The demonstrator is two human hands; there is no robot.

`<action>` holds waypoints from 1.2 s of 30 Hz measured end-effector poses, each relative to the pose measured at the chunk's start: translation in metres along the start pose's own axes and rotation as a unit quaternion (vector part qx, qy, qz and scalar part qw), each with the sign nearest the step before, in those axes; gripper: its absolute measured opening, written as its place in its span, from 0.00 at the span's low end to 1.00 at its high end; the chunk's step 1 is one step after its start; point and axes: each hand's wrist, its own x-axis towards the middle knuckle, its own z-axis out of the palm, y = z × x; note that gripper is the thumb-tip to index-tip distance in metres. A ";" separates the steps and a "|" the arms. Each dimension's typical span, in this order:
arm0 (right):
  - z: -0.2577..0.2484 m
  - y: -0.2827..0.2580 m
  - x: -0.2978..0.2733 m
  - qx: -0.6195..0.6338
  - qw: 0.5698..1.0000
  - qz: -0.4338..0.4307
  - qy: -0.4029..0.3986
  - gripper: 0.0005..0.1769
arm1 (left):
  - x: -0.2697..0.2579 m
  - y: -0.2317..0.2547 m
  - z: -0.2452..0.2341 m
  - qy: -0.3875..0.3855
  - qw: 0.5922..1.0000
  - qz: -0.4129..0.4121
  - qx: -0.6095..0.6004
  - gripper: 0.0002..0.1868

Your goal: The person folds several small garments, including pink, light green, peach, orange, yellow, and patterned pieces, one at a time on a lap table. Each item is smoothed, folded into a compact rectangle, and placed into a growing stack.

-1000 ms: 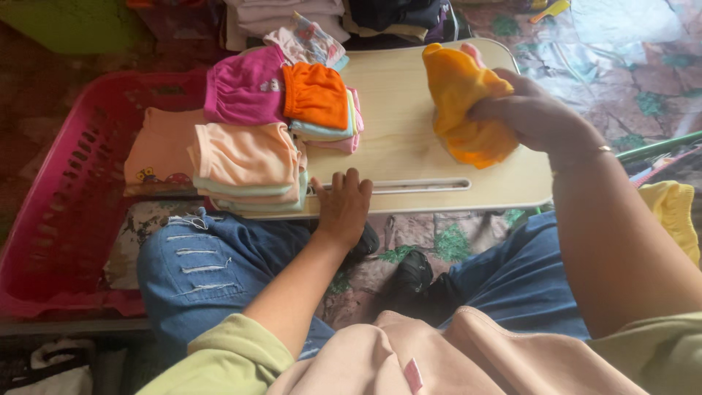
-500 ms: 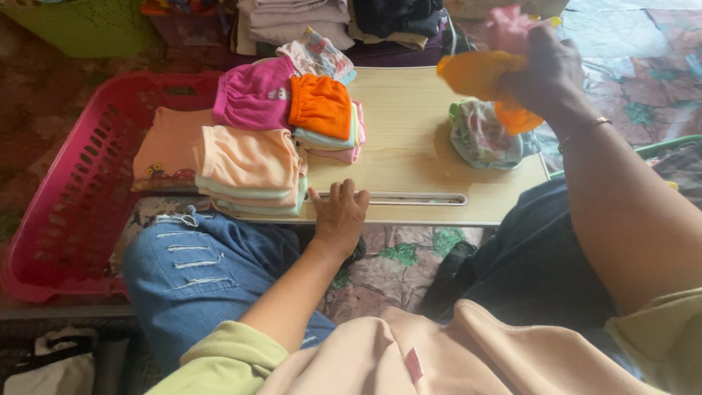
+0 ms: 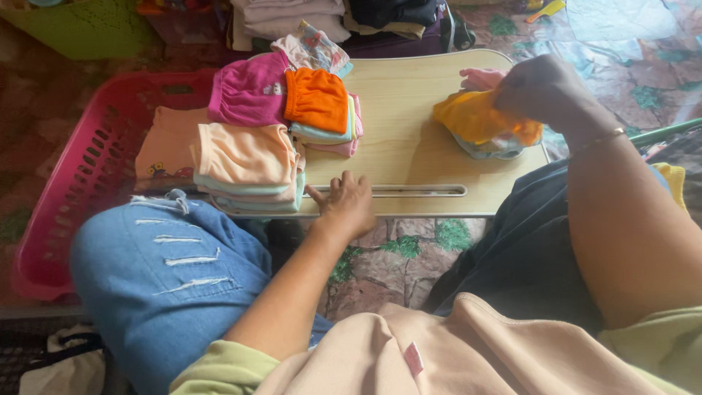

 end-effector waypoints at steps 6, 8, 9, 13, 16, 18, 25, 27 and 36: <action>-0.001 -0.068 -0.039 0.328 0.932 -0.153 -0.019 0.11 | 0.033 0.013 -0.037 0.378 0.873 0.128 -0.281 0.21; -0.002 -0.087 -0.040 0.137 0.957 -0.256 -0.010 0.11 | 0.037 0.014 -0.053 0.230 0.830 0.205 -0.465 0.23; 0.002 -0.096 -0.039 0.246 0.939 -0.227 -0.075 0.13 | 0.035 0.015 -0.058 0.150 0.788 0.237 -0.548 0.24; 0.010 -0.106 -0.036 0.465 0.844 -0.154 -0.218 0.18 | 0.017 0.014 -0.061 -0.058 0.794 0.216 -0.565 0.25; 0.015 -0.093 -0.031 0.431 0.860 -0.174 -0.212 0.18 | 0.012 0.019 -0.063 -0.028 0.857 0.190 -0.478 0.28; 0.018 -0.082 -0.027 0.397 0.878 -0.177 -0.198 0.18 | 0.011 0.021 -0.069 0.050 0.935 0.148 -0.319 0.28; 0.031 -0.050 -0.025 0.344 0.920 -0.106 -0.153 0.18 | 0.008 0.026 -0.074 0.031 0.941 0.129 -0.313 0.23; 0.033 -0.042 -0.024 0.333 0.927 -0.078 -0.156 0.16 | 0.013 0.024 -0.071 0.014 0.926 0.134 -0.353 0.19; 0.039 -0.024 -0.007 0.292 0.931 -0.099 -0.197 0.17 | 0.028 -0.007 -0.069 -0.095 0.831 0.106 -0.538 0.13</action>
